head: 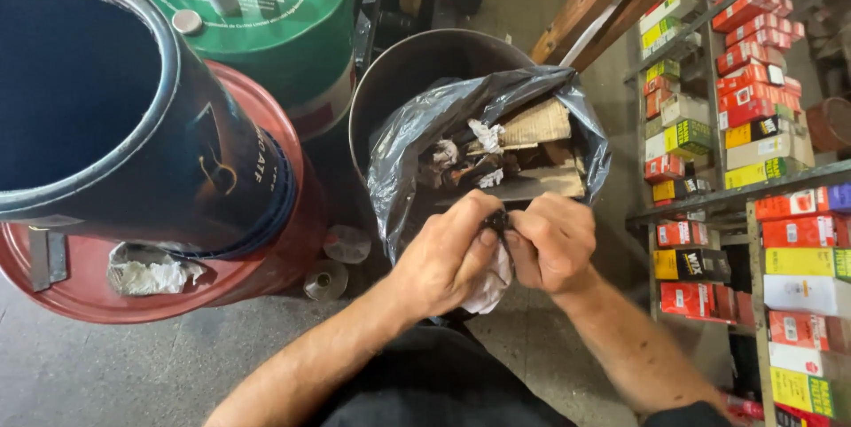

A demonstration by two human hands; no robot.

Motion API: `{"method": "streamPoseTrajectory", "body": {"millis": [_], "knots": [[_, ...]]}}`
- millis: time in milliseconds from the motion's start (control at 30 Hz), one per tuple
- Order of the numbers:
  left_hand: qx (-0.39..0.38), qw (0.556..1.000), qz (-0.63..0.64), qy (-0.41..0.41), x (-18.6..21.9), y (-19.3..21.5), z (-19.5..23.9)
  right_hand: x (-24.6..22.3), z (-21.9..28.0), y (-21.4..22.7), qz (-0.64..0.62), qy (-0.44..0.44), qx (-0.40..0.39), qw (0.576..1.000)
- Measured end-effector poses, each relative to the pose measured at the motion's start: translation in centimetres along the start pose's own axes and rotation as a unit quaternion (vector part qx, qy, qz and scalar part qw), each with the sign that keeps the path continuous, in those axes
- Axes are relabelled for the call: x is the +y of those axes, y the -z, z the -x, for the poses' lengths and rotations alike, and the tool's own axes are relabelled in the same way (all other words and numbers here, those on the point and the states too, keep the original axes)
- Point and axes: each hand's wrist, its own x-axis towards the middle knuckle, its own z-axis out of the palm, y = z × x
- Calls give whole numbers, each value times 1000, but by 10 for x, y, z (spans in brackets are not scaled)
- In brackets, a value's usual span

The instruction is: The person cleans a black oil filter housing and its internal spring using a white cloth. They then retrieve a new WIX oil filter from a shelf, unpack it, and install it into the housing.

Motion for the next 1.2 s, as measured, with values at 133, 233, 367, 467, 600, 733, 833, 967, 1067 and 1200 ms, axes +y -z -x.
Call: {"method": "streamPoseTrajectory", "body": {"millis": [133,233,367,467,600,733,833,967,1067,1200], "knots": [[-11,1000,1,-5,4,-2,-1,-17,-1,-1,-145,-149,33,978],[-5,1000,21,-4,0,-4,-1,-21,9,-6,-162,-173,58,970],[3,999,39,4,-4,-10,5,-18,10,-4,-86,-108,79,987],[9,999,46,8,-9,-13,7,-15,15,-2,-51,-86,80,992],[22,999,-21,13,-17,-9,6,-27,7,2,-40,-175,54,982],[43,980,-183,-62,-22,-5,2,-48,-10,16,-132,-399,-6,907],[38,957,-263,-115,-32,-4,3,-44,-7,22,-276,-557,-22,783],[21,932,-324,-161,-37,1,2,-25,2,28,-372,-677,-94,628],[-19,914,-370,-164,-40,3,3,-9,4,37,-336,-682,-198,619],[-63,924,-345,-154,-43,2,7,2,-46,54,-83,-508,-469,717]]}}
